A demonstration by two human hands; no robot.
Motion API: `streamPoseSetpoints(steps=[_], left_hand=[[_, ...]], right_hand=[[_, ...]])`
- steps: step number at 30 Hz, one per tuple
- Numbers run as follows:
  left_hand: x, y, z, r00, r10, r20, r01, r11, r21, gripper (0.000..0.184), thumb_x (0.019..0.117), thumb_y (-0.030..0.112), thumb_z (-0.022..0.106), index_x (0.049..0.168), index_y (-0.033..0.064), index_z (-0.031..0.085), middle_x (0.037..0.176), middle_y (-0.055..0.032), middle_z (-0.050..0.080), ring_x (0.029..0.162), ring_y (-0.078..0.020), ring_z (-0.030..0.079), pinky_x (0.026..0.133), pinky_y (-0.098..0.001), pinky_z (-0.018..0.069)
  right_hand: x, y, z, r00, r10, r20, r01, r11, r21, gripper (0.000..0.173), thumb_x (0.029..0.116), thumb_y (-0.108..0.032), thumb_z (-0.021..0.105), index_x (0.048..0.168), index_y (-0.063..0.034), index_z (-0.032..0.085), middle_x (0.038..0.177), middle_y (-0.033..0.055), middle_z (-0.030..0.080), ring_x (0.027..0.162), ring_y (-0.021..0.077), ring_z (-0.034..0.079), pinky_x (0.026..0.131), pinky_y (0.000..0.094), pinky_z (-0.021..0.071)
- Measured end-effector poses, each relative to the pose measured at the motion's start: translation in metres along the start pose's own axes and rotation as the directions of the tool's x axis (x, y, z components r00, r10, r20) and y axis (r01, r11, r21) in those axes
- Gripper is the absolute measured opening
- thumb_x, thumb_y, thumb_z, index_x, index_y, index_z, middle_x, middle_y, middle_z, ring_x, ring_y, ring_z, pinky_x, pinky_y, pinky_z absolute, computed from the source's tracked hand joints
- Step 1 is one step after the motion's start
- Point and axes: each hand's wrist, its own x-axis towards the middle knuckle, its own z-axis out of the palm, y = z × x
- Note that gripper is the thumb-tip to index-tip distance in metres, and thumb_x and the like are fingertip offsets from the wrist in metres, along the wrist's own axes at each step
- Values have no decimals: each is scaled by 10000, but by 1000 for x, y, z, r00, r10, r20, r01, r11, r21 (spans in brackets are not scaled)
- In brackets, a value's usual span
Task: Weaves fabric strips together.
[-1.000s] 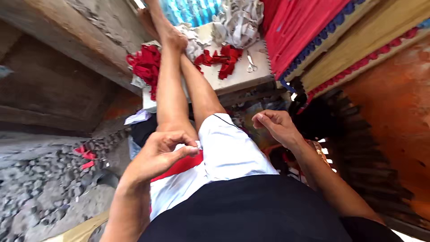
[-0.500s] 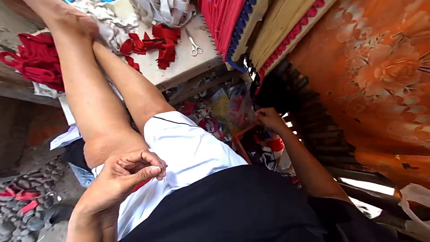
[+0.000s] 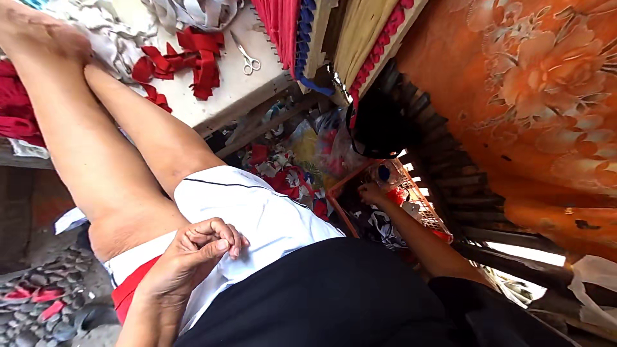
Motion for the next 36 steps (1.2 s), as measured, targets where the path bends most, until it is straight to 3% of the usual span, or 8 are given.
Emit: streamPoseSetpoints(steps=[3, 6, 12, 17, 21, 26, 29, 36], left_hand=[[1, -4, -2, 1000, -10, -6, 10, 998, -69, 85, 943, 237, 735, 985, 163, 735, 866, -9, 728, 838, -144, 718, 871, -333, 598], [3, -6, -3, 1000, -15, -23, 10, 979, -203, 59, 939, 190, 731, 971, 141, 737, 854, -17, 725, 818, -143, 715, 851, -336, 603], [3, -13, -4, 996, -12, -85, -22, 924, -381, 39, 927, 136, 728, 933, 97, 734, 826, -39, 707, 758, -143, 701, 792, -319, 608], [4, -14, -4, 996, -16, -85, -21, 909, -416, 39, 927, 116, 720, 941, 85, 738, 843, -44, 712, 764, -141, 703, 787, -310, 608], [4, -14, -6, 996, -18, -82, -19, 906, -423, 38, 931, 104, 713, 941, 72, 731, 843, -49, 706, 759, -141, 698, 781, -305, 607], [4, -15, -6, 996, -25, -80, -12, 898, -439, 41, 930, 96, 711, 948, 65, 732, 848, -55, 707, 766, -143, 699, 783, -304, 605], [4, -14, -5, 996, -28, -85, -11, 904, -428, 40, 929, 105, 715, 941, 73, 736, 837, -45, 709, 760, -136, 699, 779, -300, 605], [4, -13, -4, 996, -39, -81, 1, 905, -426, 40, 932, 114, 714, 935, 81, 738, 846, -37, 707, 765, -131, 697, 775, -291, 604]], right_hand=[[13, 19, 10, 1000, 22, -8, -22, 996, -92, 325, 1050, -151, 521, 1309, 12, 629, 1224, 252, 660, 1008, 356, 691, 902, 520, 556], [15, 26, 13, 999, 4, -47, -17, 957, -288, 291, 1020, -167, 557, 1201, 13, 696, 1219, 262, 670, 1161, 423, 636, 980, 646, 480], [12, 24, 16, 998, 2, -59, -27, 902, -432, 292, 1001, -190, 587, 1206, -15, 701, 1229, 246, 676, 1185, 428, 629, 987, 659, 475], [3, 14, 9, 999, 24, -36, -37, 904, -425, 316, 1033, -179, 535, 1258, 0, 669, 1302, 253, 641, 1255, 428, 592, 1030, 644, 449], [15, 28, 23, 987, 19, -162, -93, 882, -462, 307, 966, -200, 646, 1183, 12, 691, 1208, 268, 675, 1163, 448, 636, 948, 663, 494], [15, 25, 44, 972, 1, -234, -122, 856, -502, 527, 928, -110, 663, 1407, 53, 514, 1361, 300, 577, 1239, 487, 580, 971, 659, 491], [21, 22, 52, 963, 58, -264, -167, 895, -414, 549, 967, -192, 630, 1455, 13, 487, 1423, 294, 539, 1293, 486, 543, 1011, 666, 461], [36, 13, 57, 957, 160, -242, -243, 898, -368, 492, 957, -210, 650, 1362, 56, 563, 1422, 315, 521, 1297, 488, 528, 1015, 663, 449]])
